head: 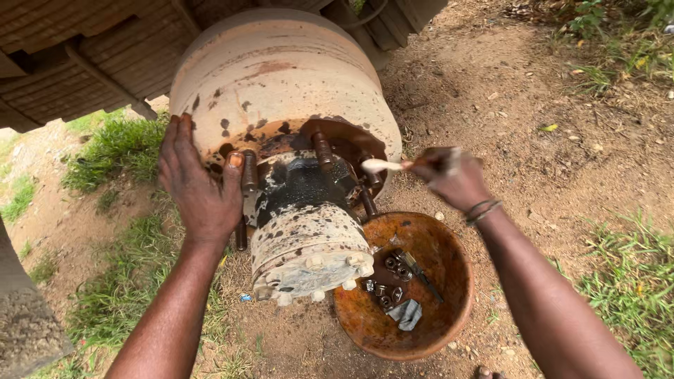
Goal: The person cleans a vehicle wheel hub by scrubbing it with a toothbrush and applying a liquid from a container, while using a bowl to catch runoff.
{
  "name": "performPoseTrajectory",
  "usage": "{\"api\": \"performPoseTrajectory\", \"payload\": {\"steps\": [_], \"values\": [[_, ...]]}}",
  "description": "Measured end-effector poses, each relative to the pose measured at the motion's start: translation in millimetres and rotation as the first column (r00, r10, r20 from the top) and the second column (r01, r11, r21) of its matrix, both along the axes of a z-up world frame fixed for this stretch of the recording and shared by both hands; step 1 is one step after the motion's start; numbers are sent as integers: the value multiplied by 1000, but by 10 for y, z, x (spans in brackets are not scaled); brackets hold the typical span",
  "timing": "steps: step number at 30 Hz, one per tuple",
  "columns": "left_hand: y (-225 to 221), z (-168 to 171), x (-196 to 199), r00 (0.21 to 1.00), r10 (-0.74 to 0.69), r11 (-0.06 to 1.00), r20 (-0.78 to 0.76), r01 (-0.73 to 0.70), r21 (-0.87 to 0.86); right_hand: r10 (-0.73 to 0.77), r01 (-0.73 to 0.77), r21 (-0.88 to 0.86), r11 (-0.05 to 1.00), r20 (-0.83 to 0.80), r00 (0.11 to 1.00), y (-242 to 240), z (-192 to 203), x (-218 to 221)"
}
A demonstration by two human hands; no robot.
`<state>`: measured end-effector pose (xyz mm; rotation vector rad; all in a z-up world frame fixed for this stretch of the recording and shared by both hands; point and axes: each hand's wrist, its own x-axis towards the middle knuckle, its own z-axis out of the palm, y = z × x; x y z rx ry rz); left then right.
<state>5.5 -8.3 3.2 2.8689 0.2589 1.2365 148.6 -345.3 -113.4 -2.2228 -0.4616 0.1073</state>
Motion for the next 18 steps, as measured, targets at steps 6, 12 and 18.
{"api": "performPoseTrajectory", "payload": {"steps": [6,12,18], "values": [[16,-25,-17,1000,7,1000,-7,-7,2,-10,19,67,998,-136,991,7,-118,37],[0,30,-29,999,22,1000,-30,-22,-3,-76,105,122,987,-221,972,34,-108,48],[-29,9,-34,1000,5,1000,-3,-5,9,-22,50,162,986,-170,985,40,-151,0]]}}
